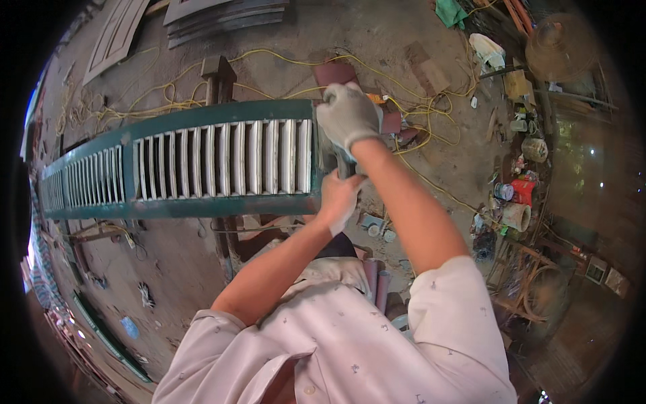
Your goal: The person uses an electric sander to smooth the surface of a long green wooden slatted panel. They move the sander back and forth along the slats, repositioning the panel as needed to reach different sections.
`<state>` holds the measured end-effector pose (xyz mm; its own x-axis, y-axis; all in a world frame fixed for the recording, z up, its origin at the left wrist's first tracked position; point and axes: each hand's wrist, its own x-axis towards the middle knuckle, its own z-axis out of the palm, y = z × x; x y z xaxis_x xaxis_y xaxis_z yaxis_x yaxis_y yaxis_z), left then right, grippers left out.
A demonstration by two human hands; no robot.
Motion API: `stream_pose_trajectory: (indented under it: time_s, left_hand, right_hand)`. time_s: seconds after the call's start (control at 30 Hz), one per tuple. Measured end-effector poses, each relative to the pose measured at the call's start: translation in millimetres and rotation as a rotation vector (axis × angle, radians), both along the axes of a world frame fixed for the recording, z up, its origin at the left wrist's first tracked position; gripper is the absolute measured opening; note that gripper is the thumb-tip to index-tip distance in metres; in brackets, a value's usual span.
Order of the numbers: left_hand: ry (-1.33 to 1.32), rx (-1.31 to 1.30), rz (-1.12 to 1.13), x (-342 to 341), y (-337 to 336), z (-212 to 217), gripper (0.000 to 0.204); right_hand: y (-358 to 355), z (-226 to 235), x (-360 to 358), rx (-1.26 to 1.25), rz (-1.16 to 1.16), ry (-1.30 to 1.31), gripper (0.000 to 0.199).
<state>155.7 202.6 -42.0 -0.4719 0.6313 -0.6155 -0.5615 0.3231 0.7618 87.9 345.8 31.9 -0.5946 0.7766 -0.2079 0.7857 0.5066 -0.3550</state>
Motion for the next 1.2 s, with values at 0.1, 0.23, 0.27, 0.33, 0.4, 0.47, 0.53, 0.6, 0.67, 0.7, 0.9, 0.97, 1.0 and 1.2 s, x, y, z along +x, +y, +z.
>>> stream_pose_trajectory:
  time_s: [0.1,0.23,0.27,0.33,0.4,0.47,0.53,0.6,0.67,0.7,0.9,0.97,1.0,1.2]
  left_hand:
    - [-0.133,0.041,0.096,-39,27,16,0.028]
    - [-0.106,0.017,0.029,-45,21,22,0.023]
    - [-0.117,0.017,0.047,-38,14,16,0.022]
    - [-0.102,0.040,0.080,-18,-7,10,0.023]
    - [-0.025,-0.044,-0.033,-1,-36,12,0.024]
    - [0.075,-0.053,-0.117,22,-62,-2,0.026]
    - [0.161,0.030,-0.093,51,-93,-10,0.029]
    - [0.068,0.032,-0.075,58,-107,2,0.030]
    - [-0.170,-0.116,-0.183,55,-116,12,0.031]
    - [-0.030,-0.069,-0.153,55,-113,11,0.030]
    - [0.203,0.024,-0.194,14,-29,-16,0.031]
    - [-0.018,0.011,-0.026,-4,7,-21,0.035]
    - [0.087,0.049,-0.101,-16,19,-13,0.032]
    - [-0.117,-0.013,-0.120,-33,22,9,0.017]
  right_hand:
    - [38,-16,-35,-0.037,-0.005,0.037,0.034]
    - [39,-11,-37,-0.150,-0.031,0.038,0.036]
    - [21,-10,-31,0.020,-0.001,-0.018,0.037]
    - [0,-16,-11,0.049,-0.025,-0.003,0.037]
    - [-27,-14,14,0.046,-0.020,0.004,0.032]
    - [-58,-7,37,-0.042,-0.062,0.020,0.028]
    - [-88,0,59,-0.040,-0.036,0.011,0.022]
    - [-113,7,74,-0.008,-0.073,-0.013,0.019]
    - [-115,8,76,-0.030,-0.073,-0.020,0.019]
    - [-110,8,74,-0.038,-0.064,-0.020,0.019]
    - [-24,-8,30,0.023,-0.021,0.009,0.033]
    - [11,-4,1,-0.101,-0.004,0.002,0.039]
    - [33,-14,-7,-0.074,-0.002,0.032,0.037]
    - [34,-9,-9,-0.138,-0.027,-0.014,0.040]
